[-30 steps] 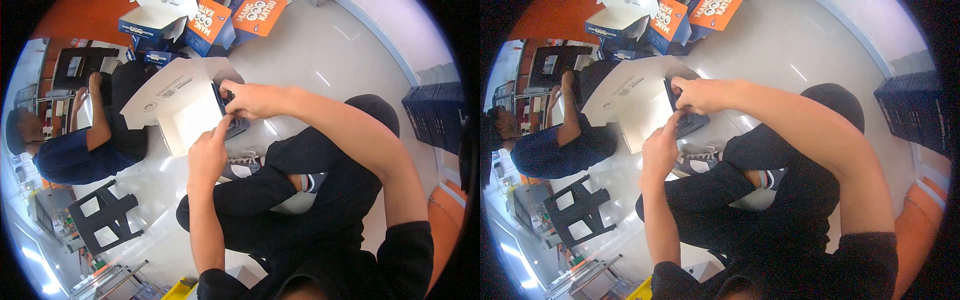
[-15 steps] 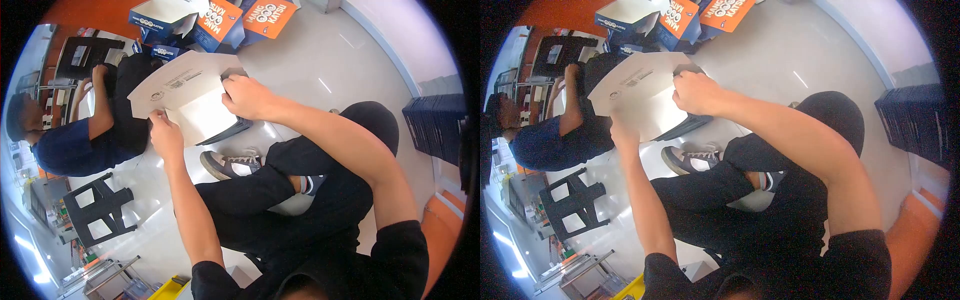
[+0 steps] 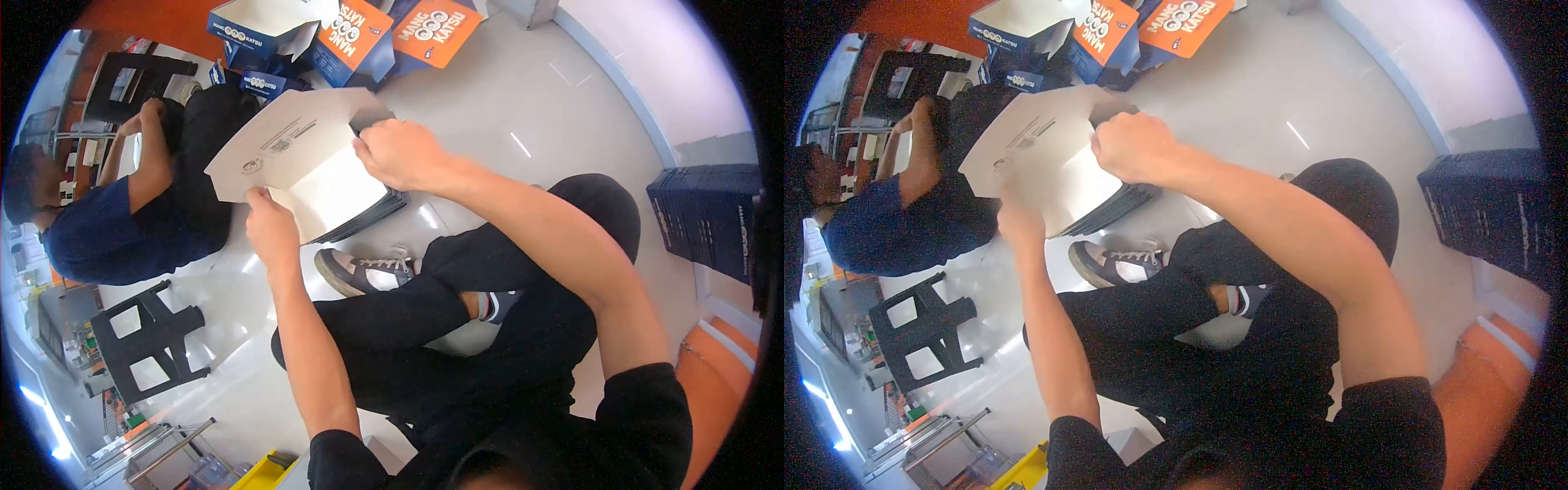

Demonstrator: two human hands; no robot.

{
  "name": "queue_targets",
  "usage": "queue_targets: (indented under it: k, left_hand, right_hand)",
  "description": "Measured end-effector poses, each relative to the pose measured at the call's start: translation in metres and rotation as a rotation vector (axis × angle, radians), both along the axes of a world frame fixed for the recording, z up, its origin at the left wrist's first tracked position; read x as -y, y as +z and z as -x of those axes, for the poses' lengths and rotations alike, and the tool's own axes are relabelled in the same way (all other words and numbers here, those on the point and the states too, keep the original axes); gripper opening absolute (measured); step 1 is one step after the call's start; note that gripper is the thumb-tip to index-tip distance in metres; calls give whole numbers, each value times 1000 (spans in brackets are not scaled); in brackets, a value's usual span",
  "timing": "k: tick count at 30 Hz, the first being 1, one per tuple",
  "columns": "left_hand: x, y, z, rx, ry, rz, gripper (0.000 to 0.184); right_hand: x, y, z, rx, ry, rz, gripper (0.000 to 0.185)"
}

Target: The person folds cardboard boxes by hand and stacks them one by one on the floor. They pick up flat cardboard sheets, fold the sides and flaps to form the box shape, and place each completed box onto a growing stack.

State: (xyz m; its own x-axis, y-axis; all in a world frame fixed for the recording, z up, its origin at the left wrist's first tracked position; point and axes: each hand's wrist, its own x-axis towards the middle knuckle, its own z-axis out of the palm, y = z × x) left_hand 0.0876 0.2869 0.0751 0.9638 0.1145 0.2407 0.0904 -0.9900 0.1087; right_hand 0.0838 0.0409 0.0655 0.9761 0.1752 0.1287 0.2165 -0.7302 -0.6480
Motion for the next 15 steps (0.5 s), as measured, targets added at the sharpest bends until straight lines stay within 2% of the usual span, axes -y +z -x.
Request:
queue_targets:
  k: [2,3,6,7,8,9,11,12,14,15]
  left_hand:
    - [6,8,9,41,-10,88,21]
    - [8,10,13,79,-11,166,23]
    - [10,-4,13,194,1,341,24]
    - [7,-12,12,219,6,361,24]
    - [0,-21,12,83,-6,372,23]
    - [-5,-23,11,-53,-25,377,23]
    - [-5,-17,13,-69,-23,409,22]
    - [-2,-12,13,-112,-8,431,22]
    - [0,-4,14,-167,49,444,22]
    - [-1,-6,14,-177,33,427,24]
  right_hand:
    - [12,17,-6,-79,-159,-143,40]
    - [23,14,-15,-13,-310,-223,39]
    - [71,-36,-71,183,-886,-370,44]
    - [84,-38,-78,51,-968,-530,46]
    - [97,-37,-87,-84,-1045,-697,49]
    - [107,-49,-97,-54,-1036,-700,49]
    - [124,-72,-117,-417,-812,-1412,40]
    - [127,-64,-121,-401,-802,-1414,40]
    - [132,-54,-120,-199,-697,-1301,33]
    - [141,-42,-117,-203,-693,-1283,33]
